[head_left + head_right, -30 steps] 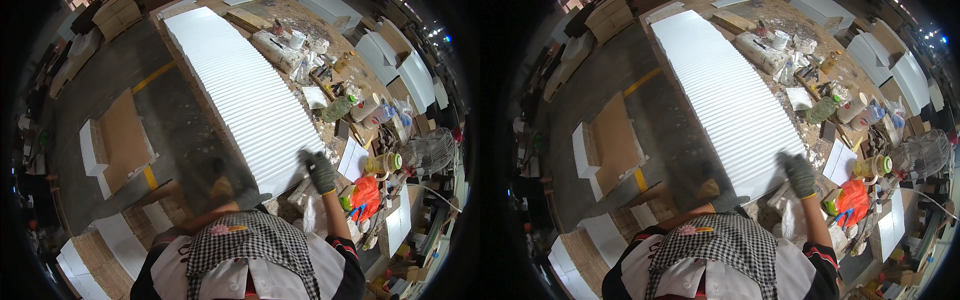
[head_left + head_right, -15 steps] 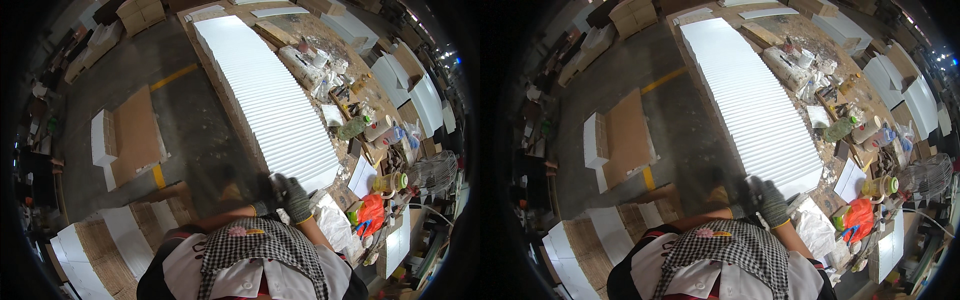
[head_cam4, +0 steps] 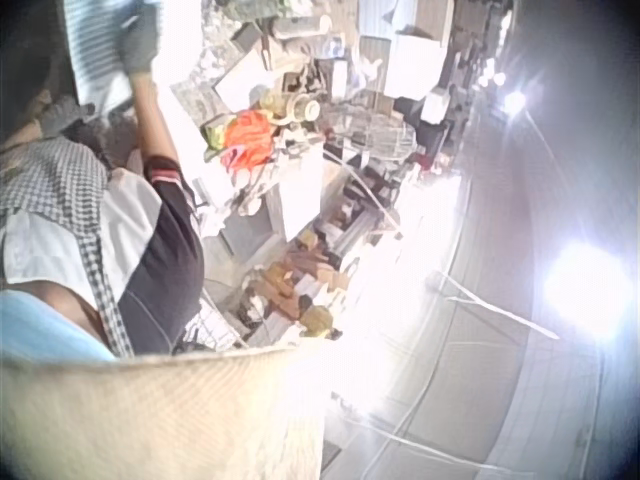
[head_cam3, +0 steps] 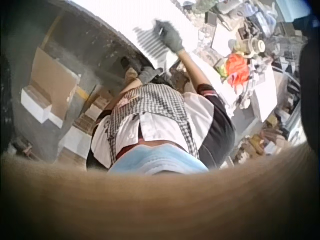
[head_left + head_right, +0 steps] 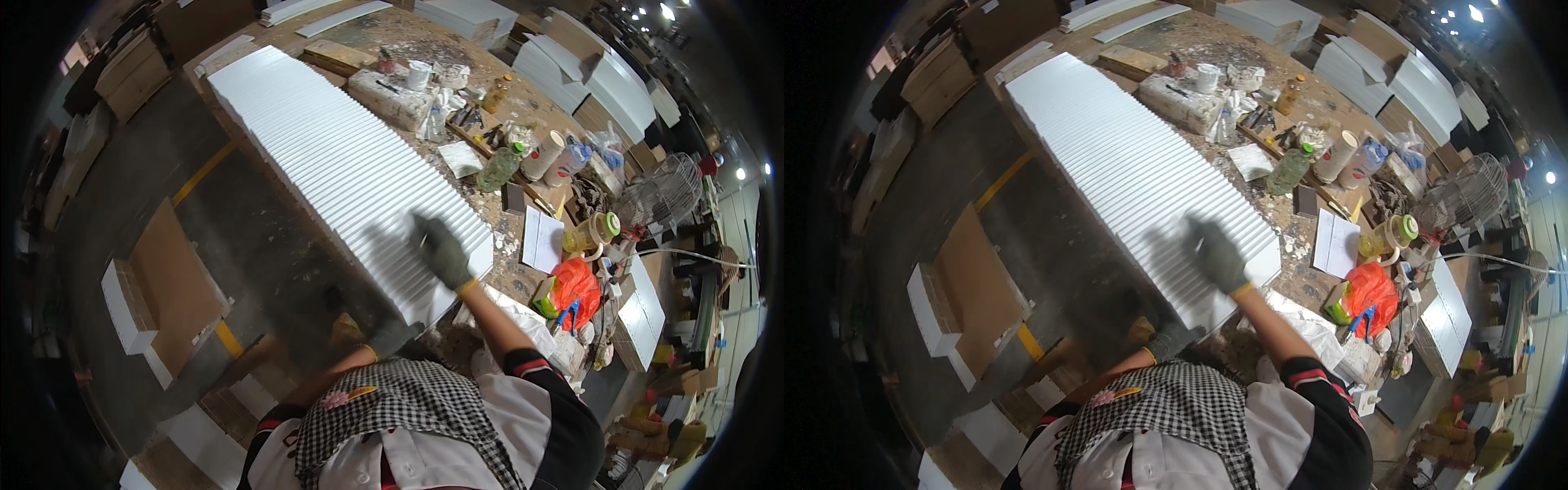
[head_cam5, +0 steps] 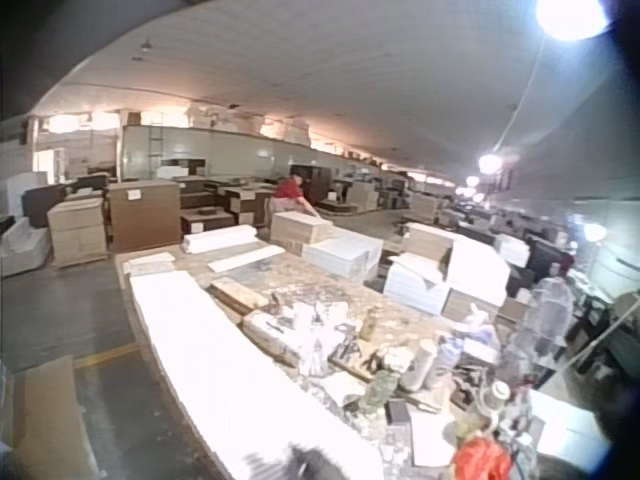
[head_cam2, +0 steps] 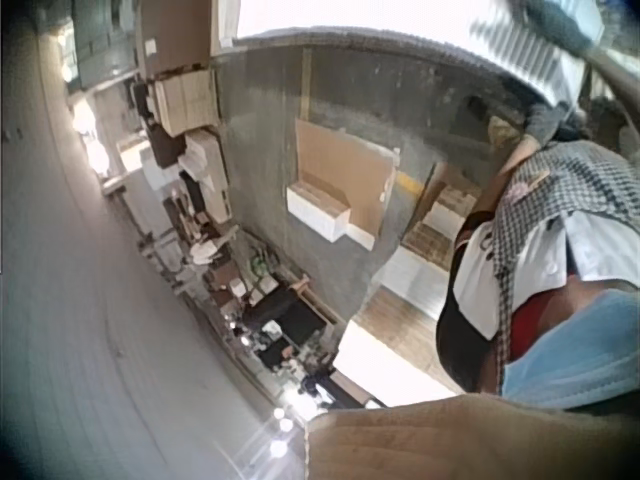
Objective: The person wipes a large white corrugated sheet on a workbench using a white cloth. They repeatedly rub the surface, flip the sheet over, and continue wiping both sides. The person also uses a small tool to scrape or mark the sheet while wiping.
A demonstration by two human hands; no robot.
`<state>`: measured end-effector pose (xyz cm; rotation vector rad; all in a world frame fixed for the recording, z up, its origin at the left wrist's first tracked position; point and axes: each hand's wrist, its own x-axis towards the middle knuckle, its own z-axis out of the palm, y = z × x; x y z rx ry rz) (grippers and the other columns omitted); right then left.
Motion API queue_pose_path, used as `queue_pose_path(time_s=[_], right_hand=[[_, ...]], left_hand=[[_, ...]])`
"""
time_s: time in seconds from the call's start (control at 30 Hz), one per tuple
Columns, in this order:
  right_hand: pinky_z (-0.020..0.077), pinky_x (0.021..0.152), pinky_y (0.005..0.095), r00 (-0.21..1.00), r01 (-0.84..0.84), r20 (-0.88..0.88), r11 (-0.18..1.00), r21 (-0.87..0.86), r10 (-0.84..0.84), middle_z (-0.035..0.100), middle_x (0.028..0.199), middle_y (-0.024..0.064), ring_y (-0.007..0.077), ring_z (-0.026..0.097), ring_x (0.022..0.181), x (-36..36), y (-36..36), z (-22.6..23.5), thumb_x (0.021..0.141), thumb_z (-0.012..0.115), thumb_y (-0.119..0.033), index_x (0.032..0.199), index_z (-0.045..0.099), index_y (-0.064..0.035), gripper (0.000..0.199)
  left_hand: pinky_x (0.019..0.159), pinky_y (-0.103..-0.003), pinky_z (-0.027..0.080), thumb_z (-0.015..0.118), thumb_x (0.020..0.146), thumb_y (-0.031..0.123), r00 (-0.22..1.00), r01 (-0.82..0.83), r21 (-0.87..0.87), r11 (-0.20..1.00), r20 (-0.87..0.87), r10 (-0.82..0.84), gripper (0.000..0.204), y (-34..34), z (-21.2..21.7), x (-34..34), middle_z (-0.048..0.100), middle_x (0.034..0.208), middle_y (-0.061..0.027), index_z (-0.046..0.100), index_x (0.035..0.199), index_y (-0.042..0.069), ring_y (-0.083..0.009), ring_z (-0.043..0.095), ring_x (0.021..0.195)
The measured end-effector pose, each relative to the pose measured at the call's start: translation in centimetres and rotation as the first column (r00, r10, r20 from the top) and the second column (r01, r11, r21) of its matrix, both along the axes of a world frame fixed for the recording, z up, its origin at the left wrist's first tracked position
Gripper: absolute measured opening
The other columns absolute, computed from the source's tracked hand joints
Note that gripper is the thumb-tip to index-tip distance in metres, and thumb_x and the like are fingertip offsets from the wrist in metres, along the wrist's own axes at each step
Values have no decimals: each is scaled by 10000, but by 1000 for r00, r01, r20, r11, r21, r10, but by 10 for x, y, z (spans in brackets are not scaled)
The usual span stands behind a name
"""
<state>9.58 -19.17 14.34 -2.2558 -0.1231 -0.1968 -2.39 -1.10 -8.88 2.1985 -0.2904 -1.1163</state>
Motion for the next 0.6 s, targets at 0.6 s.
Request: queue_pose_path(time_s=[0.6], right_hand=[[554, 933, 493, 989, 141, 38, 850, -508, -141, 751, 1155, 196, 404, 704, 1069, 179, -180, -51, 975, 696, -324, 1145, 784, -94, 299]], left_hand=[[610, -420, 516, 550, 1064, 341, 959, -117, -264, 957, -282, 39, 435, 16, 41, -1, 675, 822, -75, 547, 1457, 155, -225, 636, 650]])
